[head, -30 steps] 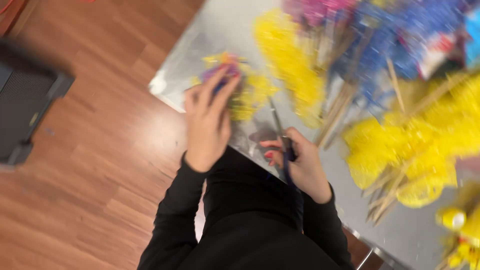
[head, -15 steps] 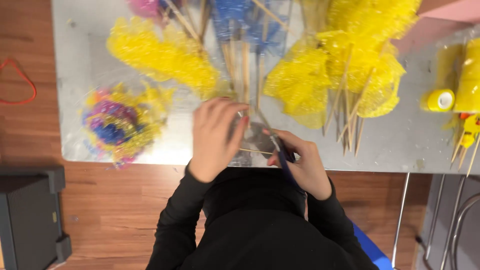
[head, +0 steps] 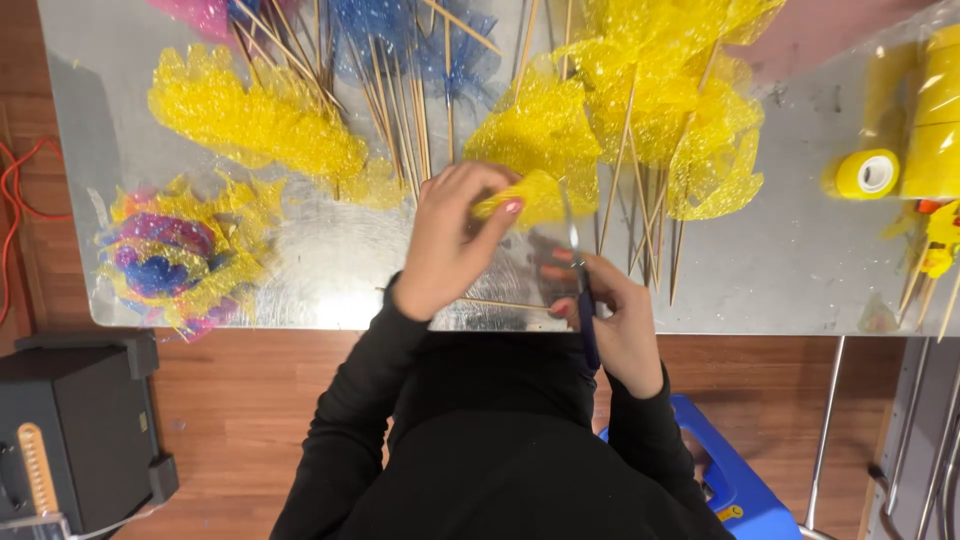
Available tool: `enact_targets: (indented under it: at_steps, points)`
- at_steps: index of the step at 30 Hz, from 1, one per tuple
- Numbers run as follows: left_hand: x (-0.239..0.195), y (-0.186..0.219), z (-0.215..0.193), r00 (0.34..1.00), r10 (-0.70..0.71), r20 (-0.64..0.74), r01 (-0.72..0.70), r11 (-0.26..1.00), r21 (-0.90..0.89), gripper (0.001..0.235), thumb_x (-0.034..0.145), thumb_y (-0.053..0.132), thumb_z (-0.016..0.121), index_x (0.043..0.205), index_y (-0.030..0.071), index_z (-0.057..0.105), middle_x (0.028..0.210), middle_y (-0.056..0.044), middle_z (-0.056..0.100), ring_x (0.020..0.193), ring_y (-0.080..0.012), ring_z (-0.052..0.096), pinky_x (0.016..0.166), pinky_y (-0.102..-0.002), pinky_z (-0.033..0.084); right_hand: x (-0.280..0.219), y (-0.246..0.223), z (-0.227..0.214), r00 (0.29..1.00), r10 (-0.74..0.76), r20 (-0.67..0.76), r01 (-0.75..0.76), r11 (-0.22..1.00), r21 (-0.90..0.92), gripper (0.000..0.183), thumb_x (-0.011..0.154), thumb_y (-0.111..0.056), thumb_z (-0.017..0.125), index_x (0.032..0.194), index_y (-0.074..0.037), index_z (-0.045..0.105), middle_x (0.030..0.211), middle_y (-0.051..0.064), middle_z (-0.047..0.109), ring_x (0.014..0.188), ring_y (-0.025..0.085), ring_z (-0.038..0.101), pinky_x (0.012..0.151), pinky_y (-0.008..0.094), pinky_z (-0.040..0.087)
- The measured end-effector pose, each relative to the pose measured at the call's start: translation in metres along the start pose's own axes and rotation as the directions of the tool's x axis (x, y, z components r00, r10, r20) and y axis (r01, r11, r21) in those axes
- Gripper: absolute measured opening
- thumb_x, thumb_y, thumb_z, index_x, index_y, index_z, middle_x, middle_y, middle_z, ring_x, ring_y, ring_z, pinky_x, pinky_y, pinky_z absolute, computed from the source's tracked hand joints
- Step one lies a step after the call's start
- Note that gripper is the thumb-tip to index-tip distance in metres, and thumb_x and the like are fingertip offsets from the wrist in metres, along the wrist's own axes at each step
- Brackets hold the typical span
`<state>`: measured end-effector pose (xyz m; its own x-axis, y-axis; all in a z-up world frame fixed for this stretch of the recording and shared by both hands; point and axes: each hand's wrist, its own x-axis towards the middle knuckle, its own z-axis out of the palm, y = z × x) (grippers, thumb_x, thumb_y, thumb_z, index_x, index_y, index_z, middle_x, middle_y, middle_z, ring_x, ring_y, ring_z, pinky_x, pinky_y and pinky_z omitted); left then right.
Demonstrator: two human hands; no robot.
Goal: The person uses scissors to cut a piece of yellow decorative mesh attached to a wooden stick. They trim the mesh into a specific shape while holding the stick with their other hand. The workspace contains other colorful mesh decorations and craft supplies.
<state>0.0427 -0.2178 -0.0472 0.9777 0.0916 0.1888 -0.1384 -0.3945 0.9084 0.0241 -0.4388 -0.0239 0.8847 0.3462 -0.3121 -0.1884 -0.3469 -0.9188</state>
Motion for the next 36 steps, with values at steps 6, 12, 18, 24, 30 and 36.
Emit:
enact_targets:
  at_steps: [6,12,18,24,30,36]
  points:
    - [-0.019,0.006,-0.044,0.991,-0.060,0.121,0.125,0.753,-0.646,0.017,0.106,0.024,0.052,0.098,0.009,0.051,0.086,0.000,0.049,0.086,-0.0127,0.051,0.085,-0.032,0.042,0.010,-0.023,0.000,0.991,-0.112,-0.070,0.116,0.992,0.057,0.060,0.075,-0.015,0.089,0.130,-0.005,0.066,0.114,0.013,0.079,0.070,0.011,0.062,0.077,0.032,0.054]
    - [-0.015,0.021,-0.052,0.981,-0.030,0.189,0.146,0.755,-0.639,0.032,0.097,0.010,0.070,0.123,0.009,0.051,0.117,-0.013,0.062,0.115,-0.0341,0.068,0.091,-0.049,0.060,0.026,-0.033,0.015,0.971,-0.237,-0.039,0.239,0.942,0.236,0.067,0.073,-0.019,0.091,0.131,-0.001,0.061,0.078,0.012,0.072,0.065,0.012,0.064,0.084,0.028,0.055]
    - [-0.006,0.021,-0.064,0.925,0.019,0.380,0.048,0.985,-0.165,0.033,0.098,0.003,0.063,0.131,0.004,0.057,0.106,-0.027,0.073,0.102,-0.0437,0.071,0.088,-0.058,0.054,0.019,-0.038,0.020,0.981,-0.176,-0.079,0.182,0.980,0.085,0.056,0.076,-0.020,0.089,0.125,-0.004,0.066,0.102,0.018,0.077,0.065,0.010,0.060,0.068,0.023,0.050]
    - [0.006,-0.001,-0.029,0.978,0.163,0.134,-0.207,0.864,0.459,0.027,0.097,0.011,0.071,0.124,0.008,0.070,0.105,-0.011,0.065,0.103,-0.0330,0.063,0.081,-0.049,0.053,0.010,-0.012,0.007,0.983,-0.105,-0.150,0.109,0.994,0.017,0.041,0.088,-0.014,0.082,0.125,-0.006,0.065,0.089,0.013,0.078,0.054,0.007,0.056,0.060,0.018,0.044]
    - [0.033,-0.015,0.010,0.935,0.244,0.256,-0.353,0.688,0.634,0.040,0.069,0.016,0.095,0.104,0.009,0.076,0.099,-0.008,0.062,0.091,-0.0278,0.063,0.078,-0.045,0.055,0.011,0.000,0.011,0.992,-0.086,-0.090,0.089,0.996,0.029,0.041,0.087,-0.013,0.082,0.124,-0.009,0.065,0.090,0.008,0.079,0.058,0.007,0.063,0.060,0.017,0.048]
    - [0.037,-0.032,-0.005,0.958,0.161,0.239,-0.278,0.735,0.618,0.011,0.094,0.010,0.075,0.090,0.018,0.069,0.095,0.000,0.072,0.087,-0.0192,0.071,0.079,-0.037,0.059,0.017,-0.007,0.029,0.994,-0.085,-0.076,0.062,0.964,-0.260,0.045,0.082,-0.022,0.087,0.113,-0.007,0.058,0.115,0.007,0.078,0.115,0.018,0.074,0.089,0.029,0.059]
